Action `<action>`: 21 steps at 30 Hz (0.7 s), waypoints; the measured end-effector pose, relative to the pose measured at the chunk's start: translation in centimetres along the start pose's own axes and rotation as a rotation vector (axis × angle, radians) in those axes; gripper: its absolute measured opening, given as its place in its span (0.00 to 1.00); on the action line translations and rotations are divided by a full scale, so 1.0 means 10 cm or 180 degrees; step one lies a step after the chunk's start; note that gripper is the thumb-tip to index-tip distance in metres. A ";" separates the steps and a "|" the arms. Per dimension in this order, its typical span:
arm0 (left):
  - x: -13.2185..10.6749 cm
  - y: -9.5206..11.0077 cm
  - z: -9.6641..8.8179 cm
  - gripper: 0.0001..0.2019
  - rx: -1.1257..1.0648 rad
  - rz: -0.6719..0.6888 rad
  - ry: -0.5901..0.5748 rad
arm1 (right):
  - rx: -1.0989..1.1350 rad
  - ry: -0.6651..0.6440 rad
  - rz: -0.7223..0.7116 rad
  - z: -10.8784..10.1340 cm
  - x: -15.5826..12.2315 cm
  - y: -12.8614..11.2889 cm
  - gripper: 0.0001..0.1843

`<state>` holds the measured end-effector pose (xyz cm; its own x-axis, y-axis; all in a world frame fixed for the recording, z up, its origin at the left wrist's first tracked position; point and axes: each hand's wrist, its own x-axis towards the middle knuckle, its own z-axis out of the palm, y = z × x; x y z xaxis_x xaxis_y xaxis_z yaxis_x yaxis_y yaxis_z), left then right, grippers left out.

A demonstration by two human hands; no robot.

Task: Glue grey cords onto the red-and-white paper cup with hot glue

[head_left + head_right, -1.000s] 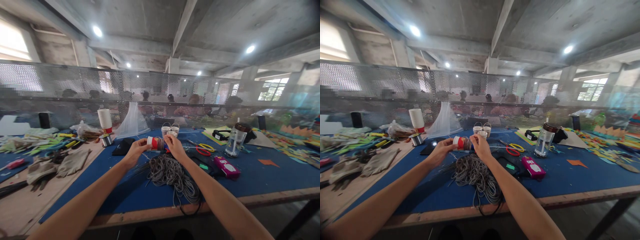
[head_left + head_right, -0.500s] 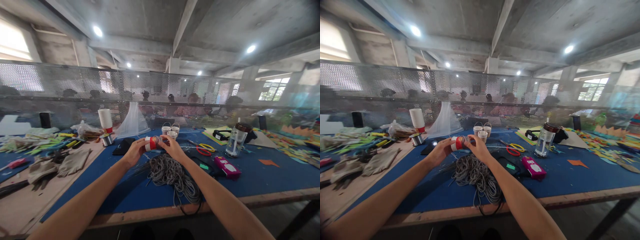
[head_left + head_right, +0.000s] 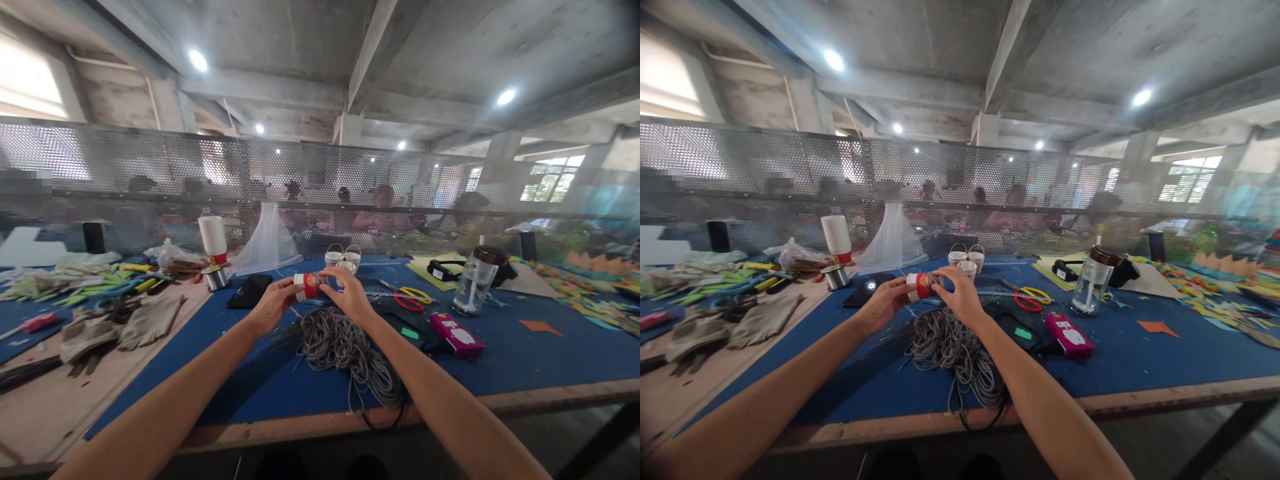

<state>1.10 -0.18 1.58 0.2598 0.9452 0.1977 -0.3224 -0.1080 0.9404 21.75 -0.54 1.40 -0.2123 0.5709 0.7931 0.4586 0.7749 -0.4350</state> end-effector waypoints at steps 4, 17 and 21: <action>0.00 -0.01 0.00 0.16 -0.0022 -0.0002 -0.0027 | 0.0036 0.0079 0.0016 0.01 0.00 0.01 0.10; 0.06 -0.03 -0.08 0.13 -0.0092 0.0079 0.0299 | -0.0029 0.0223 -0.0037 -0.01 0.02 -0.03 0.03; 0.11 -0.03 -0.13 0.13 -0.0282 0.0063 0.0541 | -0.0149 0.0124 -0.0037 -0.02 0.01 -0.06 0.02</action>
<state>0.27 1.28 1.10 0.0976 0.9824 0.1594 -0.4068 -0.1067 0.9073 21.62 -0.99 1.77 -0.1844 0.5503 0.8144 0.4963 0.7673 -0.4061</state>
